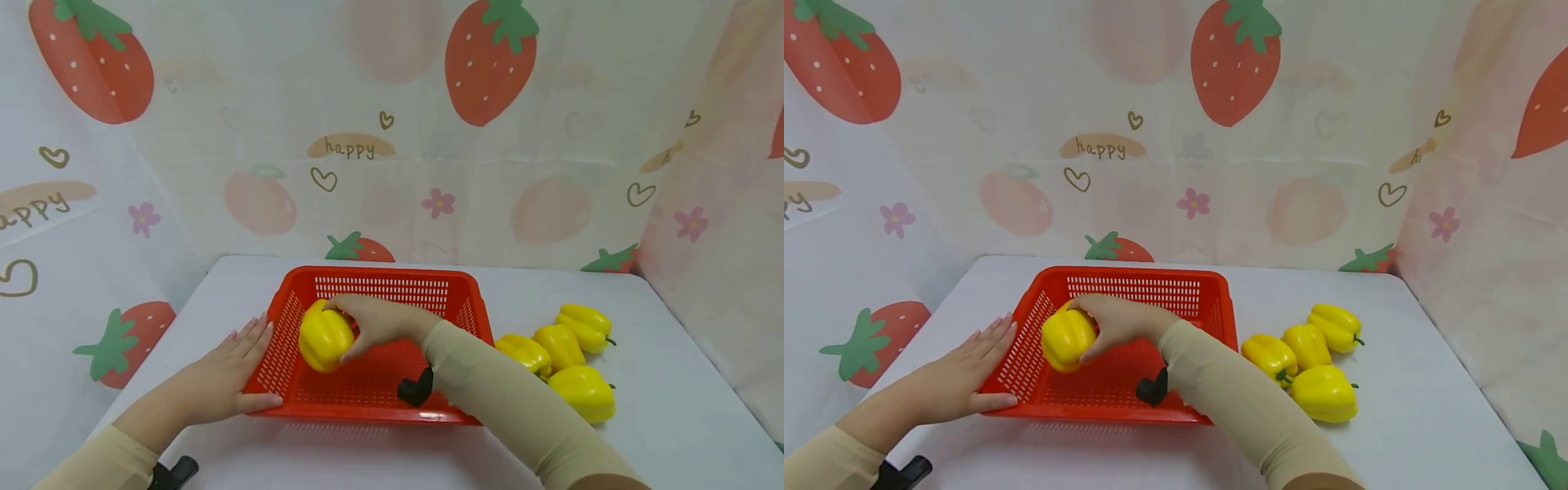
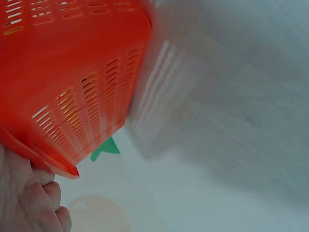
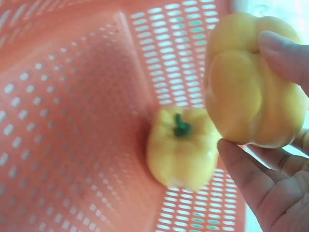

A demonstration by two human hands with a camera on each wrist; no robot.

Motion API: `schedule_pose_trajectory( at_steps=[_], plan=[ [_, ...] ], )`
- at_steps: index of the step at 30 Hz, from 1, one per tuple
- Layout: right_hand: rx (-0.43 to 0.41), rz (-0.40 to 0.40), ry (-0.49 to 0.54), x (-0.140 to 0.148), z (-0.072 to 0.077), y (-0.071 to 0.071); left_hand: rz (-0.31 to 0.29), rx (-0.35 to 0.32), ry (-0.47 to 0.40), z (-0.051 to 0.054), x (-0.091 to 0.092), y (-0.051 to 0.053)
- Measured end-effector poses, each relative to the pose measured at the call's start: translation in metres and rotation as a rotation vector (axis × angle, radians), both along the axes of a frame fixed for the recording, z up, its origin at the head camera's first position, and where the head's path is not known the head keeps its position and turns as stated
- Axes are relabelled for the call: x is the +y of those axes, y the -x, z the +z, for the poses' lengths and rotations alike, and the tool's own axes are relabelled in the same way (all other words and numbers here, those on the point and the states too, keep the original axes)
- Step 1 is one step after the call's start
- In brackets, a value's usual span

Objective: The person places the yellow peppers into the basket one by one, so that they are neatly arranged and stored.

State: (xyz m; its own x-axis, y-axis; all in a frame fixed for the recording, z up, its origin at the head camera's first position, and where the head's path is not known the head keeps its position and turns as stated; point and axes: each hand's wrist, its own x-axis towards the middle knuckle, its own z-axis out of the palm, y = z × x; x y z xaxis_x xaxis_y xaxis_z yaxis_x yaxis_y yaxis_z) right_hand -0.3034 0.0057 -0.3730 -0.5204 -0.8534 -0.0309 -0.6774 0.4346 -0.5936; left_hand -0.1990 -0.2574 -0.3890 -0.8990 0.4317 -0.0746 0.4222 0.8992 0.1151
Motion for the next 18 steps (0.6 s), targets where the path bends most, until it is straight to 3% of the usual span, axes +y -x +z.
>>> schedule_pose_trajectory(
  at_steps=[10, 18],
  plan=[
    [-0.068, 0.009, -0.045, -0.012, -0.013, 0.000, 0.001, 0.000, 0.002, 0.002, 0.001, 0.000],
    [-0.051, 0.044, -0.134, -0.018, -0.022, -0.002, -0.001, -0.010, -0.001, 0.005, 0.001, -0.002]
  ],
)
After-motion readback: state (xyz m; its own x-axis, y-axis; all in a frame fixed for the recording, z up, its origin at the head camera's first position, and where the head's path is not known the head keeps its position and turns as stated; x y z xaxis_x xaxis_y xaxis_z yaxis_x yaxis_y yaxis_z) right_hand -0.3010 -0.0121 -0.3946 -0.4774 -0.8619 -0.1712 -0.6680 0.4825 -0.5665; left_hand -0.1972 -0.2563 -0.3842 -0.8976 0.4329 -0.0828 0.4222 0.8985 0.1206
